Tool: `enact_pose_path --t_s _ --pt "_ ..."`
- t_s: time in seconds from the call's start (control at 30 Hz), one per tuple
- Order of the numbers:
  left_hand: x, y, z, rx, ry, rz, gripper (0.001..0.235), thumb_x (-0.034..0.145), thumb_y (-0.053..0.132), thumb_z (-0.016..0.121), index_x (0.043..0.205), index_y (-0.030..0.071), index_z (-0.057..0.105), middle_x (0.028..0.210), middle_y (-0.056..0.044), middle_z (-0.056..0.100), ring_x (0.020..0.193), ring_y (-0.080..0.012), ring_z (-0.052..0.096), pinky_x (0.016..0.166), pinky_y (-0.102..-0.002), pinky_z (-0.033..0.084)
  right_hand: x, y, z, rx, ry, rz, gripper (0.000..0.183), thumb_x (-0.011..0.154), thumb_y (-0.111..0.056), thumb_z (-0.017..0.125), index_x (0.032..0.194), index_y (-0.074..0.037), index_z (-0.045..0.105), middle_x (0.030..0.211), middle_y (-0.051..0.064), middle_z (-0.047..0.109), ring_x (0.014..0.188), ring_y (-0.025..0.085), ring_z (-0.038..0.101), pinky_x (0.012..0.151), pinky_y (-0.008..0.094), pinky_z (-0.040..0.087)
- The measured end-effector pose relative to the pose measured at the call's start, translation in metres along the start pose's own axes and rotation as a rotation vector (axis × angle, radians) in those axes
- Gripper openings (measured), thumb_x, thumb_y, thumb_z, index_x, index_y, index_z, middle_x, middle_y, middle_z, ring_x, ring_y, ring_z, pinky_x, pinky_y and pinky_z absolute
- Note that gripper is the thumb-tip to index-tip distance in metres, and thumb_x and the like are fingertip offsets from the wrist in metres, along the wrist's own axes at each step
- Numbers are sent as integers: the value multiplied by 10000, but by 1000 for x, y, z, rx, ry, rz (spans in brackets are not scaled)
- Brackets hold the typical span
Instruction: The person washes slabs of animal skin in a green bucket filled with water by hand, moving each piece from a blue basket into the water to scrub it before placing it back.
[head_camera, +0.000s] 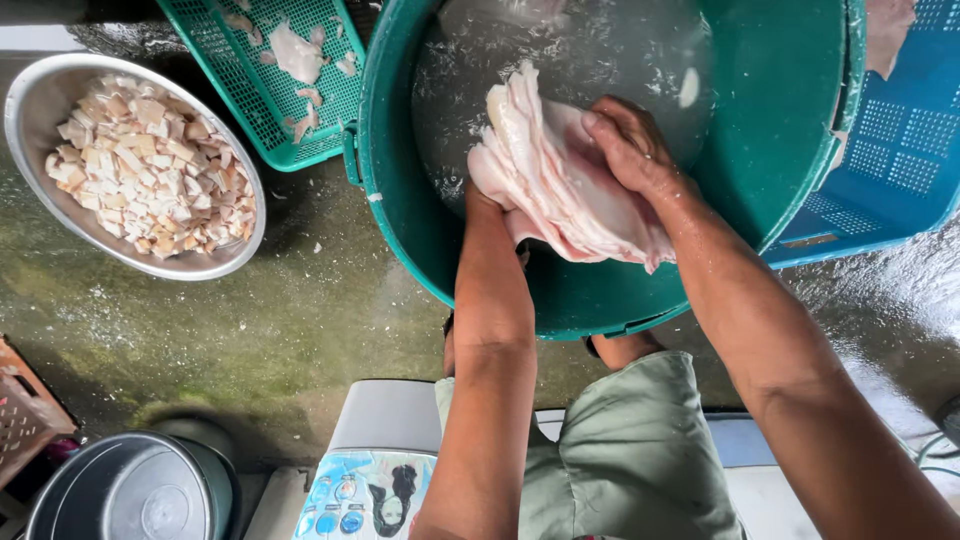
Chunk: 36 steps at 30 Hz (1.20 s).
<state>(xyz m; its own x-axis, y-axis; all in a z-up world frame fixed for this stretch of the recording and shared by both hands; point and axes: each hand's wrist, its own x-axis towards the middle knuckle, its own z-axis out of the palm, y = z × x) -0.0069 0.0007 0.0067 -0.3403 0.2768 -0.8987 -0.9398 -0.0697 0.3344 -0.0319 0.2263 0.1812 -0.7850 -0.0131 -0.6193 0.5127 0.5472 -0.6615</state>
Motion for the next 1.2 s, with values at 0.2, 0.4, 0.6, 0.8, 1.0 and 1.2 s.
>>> enact_pose_path --t_s 0.2,0.4,0.6,0.8,1.0,1.2 --pt "-18 29 5 -23 -103 -20 582 1010 461 483 1313 -12 636 1297 -220 643 1186 -340 622 1051 -435 478 17 -26 -29 -25 -255 224 639 868 -613 649 1255 -106 688 1278 109 621 1177 256 557 973 422 407" --pt "-30 34 32 -73 -295 -112 573 1009 447 492 1324 -12 630 1314 -215 638 1198 -335 617 1064 -431 476 4 -72 -53 -522 -632 73 653 737 -589 743 974 18 788 898 207 776 857 313 730 784 449 563" --pt "-23 35 28 -39 -413 -191 566 1009 433 501 1335 -12 625 1330 -210 634 1210 -329 611 1077 -426 473 -17 -95 -66 -736 -801 -88 588 734 -512 777 940 39 772 806 241 747 720 347 731 709 464 576" --pt "-12 22 15 -94 -480 -249 559 1009 419 510 1346 -12 620 1346 -205 629 1223 -324 606 1090 -422 470 -93 -107 -135 -585 -720 -271 454 851 -472 741 890 -20 744 793 163 737 739 336 708 703 465 560" --pt "10 11 -15 -114 -482 -261 552 1008 406 519 1357 -12 615 1363 -201 624 1235 -319 600 1103 -418 468 -156 -142 -159 -637 -141 -434 267 882 -246 687 1055 -45 721 924 115 716 800 262 705 674 366 585" --pt "-11 47 -8 30 -520 -262 563 995 438 525 1357 16 620 1375 -178 627 1248 -300 597 1110 -400 462 -125 -138 -67 -730 -31 -640 324 699 -122 703 1011 -36 692 1079 108 730 971 289 697 758 379 583"
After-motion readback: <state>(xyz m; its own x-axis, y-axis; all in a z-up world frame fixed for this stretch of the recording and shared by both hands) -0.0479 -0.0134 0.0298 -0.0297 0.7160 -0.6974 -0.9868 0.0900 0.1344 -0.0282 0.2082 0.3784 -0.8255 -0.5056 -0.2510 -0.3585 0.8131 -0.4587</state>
